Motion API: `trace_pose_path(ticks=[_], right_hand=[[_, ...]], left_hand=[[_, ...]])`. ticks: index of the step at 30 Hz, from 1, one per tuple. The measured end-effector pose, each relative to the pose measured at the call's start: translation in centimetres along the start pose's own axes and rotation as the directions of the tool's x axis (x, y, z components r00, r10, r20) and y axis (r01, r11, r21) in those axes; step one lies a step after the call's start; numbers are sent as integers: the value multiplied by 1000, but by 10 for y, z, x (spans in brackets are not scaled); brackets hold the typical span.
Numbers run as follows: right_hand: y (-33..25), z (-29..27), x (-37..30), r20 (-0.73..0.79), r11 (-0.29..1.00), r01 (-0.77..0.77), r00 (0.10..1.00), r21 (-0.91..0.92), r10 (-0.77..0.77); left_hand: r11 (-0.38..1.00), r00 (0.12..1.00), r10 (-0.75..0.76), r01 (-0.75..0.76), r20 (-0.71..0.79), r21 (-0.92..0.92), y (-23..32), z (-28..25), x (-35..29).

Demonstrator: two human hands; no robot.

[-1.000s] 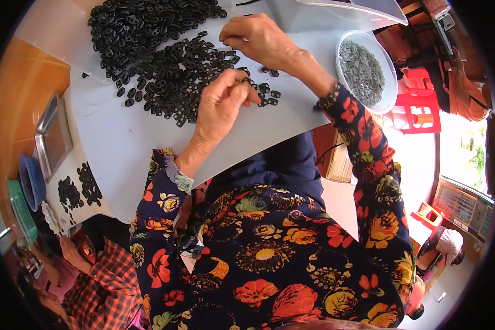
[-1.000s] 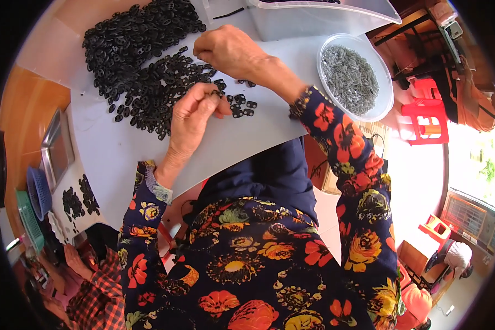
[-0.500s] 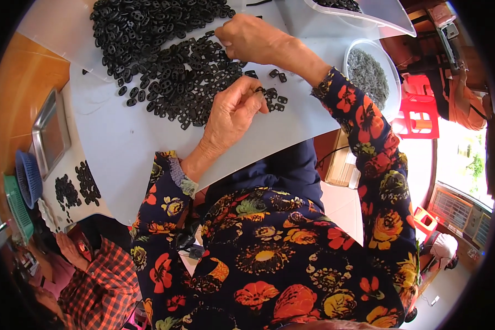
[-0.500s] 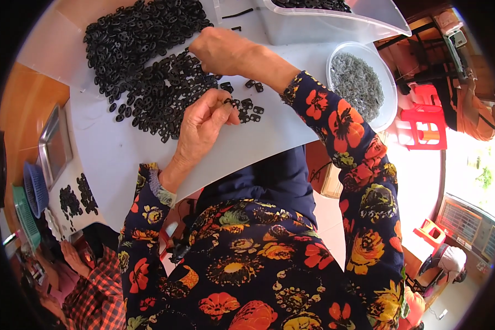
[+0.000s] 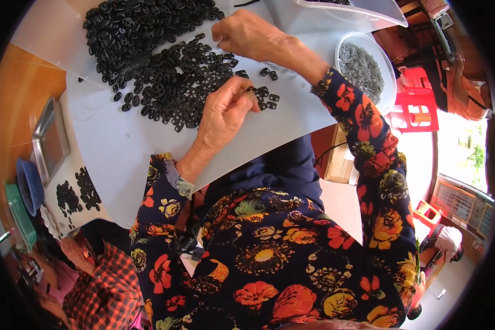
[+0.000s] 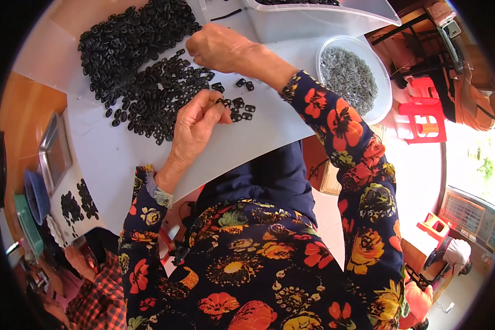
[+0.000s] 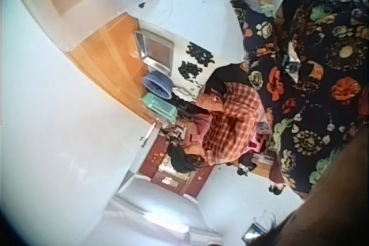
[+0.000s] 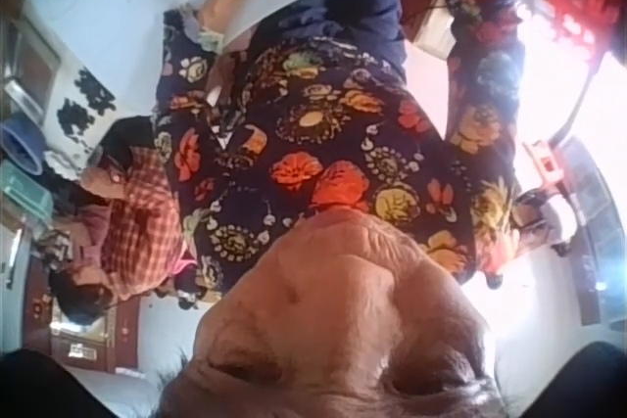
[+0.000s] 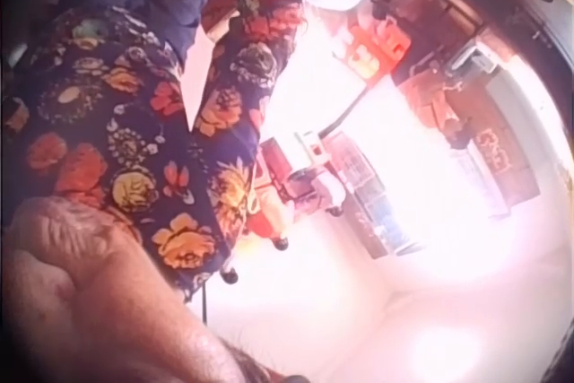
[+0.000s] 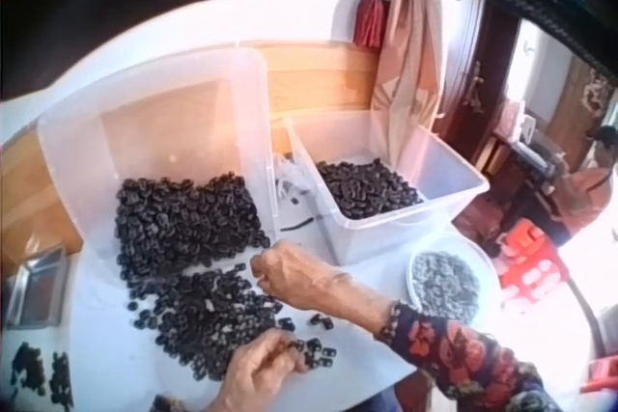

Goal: The person assembles plastic cord lock components by picking up individual pieces from the table and pressing them together by hand.

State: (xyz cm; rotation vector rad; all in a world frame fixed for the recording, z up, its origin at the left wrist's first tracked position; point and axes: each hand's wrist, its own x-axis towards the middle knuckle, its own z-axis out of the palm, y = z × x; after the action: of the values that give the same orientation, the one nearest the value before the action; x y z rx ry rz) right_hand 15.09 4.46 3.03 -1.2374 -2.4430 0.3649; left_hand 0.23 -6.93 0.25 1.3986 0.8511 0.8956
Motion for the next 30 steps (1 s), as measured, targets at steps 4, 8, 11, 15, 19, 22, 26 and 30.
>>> trace_pose_path(ticks=[4,8,11,15,19,22,26,30], right_hand=[[-8,7,12,127,986,8,992,-166,13],[-7,3,14,152,973,-9,987,-231,45],[-2,-11,7,105,989,-49,992,-139,64],[-4,-31,-7,33,994,-98,994,-54,100],[-1,-40,-23,52,992,-120,991,-35,122],[3,-39,-31,48,993,-116,992,-31,118],[5,-36,-40,27,988,-149,989,46,148],[9,-37,-41,92,984,-179,980,12,177]], left_hand=[[1000,1000,6,-6,5,-4,-2,2,0],[1000,999,16,-15,39,-10,-8,1,0],[999,999,19,-18,47,-34,-11,2,0],[999,999,-8,9,33,-32,-10,1,0],[999,1000,-27,28,15,-45,-3,1,1],[999,1000,-19,20,6,-38,-3,2,0],[1000,1000,21,-21,4,-10,-5,1,1],[1000,1000,6,-7,14,11,-3,0,2]])
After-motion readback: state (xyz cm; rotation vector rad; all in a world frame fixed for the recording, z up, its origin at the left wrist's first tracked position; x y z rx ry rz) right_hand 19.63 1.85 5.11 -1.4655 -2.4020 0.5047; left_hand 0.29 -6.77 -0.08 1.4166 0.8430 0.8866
